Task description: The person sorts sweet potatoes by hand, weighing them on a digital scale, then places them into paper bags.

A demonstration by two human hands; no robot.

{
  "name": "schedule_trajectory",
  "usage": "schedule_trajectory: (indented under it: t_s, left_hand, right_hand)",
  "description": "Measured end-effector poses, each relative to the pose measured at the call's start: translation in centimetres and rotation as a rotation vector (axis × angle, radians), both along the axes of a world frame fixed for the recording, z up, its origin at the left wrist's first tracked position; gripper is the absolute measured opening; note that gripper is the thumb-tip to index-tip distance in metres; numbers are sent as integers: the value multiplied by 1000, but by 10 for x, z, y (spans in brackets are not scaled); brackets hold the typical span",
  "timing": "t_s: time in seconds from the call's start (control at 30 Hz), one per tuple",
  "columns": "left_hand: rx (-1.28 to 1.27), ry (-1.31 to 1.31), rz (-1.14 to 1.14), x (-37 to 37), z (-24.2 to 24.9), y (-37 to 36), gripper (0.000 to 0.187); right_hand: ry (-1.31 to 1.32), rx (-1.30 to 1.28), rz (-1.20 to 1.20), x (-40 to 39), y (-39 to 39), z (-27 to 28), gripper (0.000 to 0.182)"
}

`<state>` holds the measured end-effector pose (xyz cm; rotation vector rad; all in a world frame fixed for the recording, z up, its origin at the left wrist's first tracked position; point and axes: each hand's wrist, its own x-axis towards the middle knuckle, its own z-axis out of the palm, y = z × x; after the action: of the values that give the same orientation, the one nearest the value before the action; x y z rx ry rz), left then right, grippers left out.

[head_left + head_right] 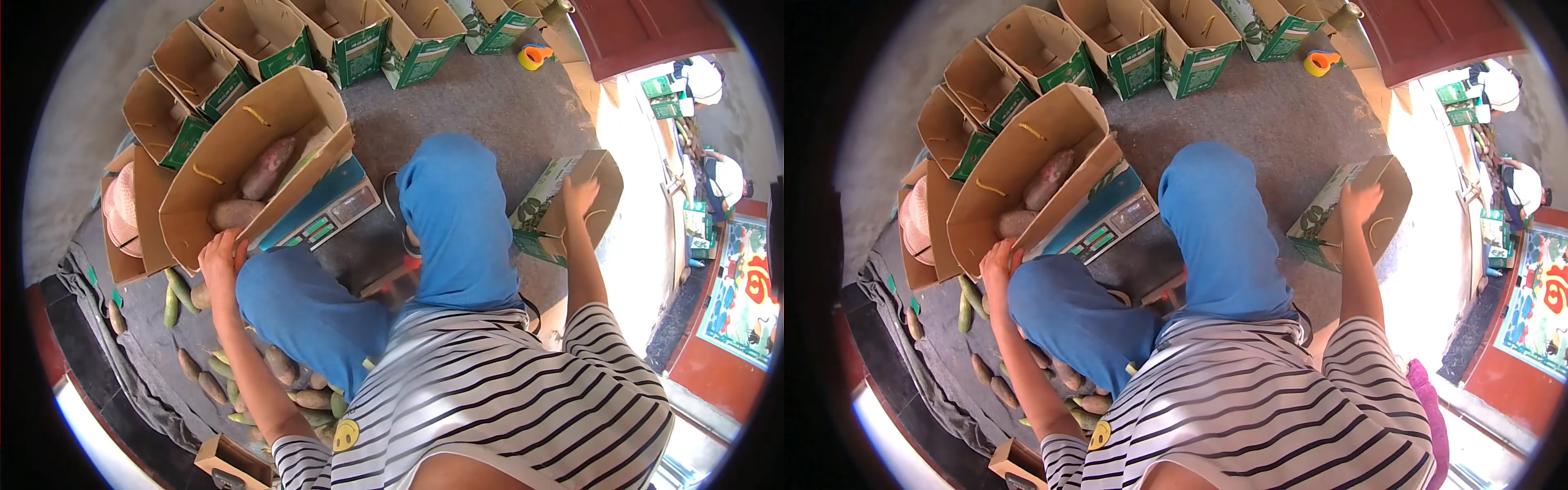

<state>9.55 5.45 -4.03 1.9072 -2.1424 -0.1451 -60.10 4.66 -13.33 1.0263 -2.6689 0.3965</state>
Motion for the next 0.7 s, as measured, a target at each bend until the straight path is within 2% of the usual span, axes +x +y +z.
schedule_trajectory:
  t_s: [0.03,0.1,0.2,0.3,0.37,0.47,0.57,0.67,0.7]
  left_hand:
    - [13,0,5,0,0,-1,20]
    - [28,-2,12,-1,1,-1,20]
    - [25,-4,17,-1,0,0,19]
    - [16,8,21,-3,1,1,19]
    - [23,7,25,-3,1,0,19]
    - [40,-6,34,-3,1,1,20]
    - [44,-6,38,-5,2,2,20]
    - [49,0,38,-5,3,3,20]
    - [48,4,33,-5,4,2,20]
  right_hand:
    - [-337,75,-102,8,19,7,71]
    - [-381,97,-97,7,51,-28,60]
    - [-346,188,54,15,45,-27,50]
    - [-275,118,222,20,14,-31,44]
    - [-270,59,376,44,-16,-13,43]
    - [-277,127,503,86,-76,10,42]
    - [-222,119,631,112,-131,5,37]
    - [-197,113,645,129,-175,4,25]
    - [-201,131,636,130,-187,3,27]
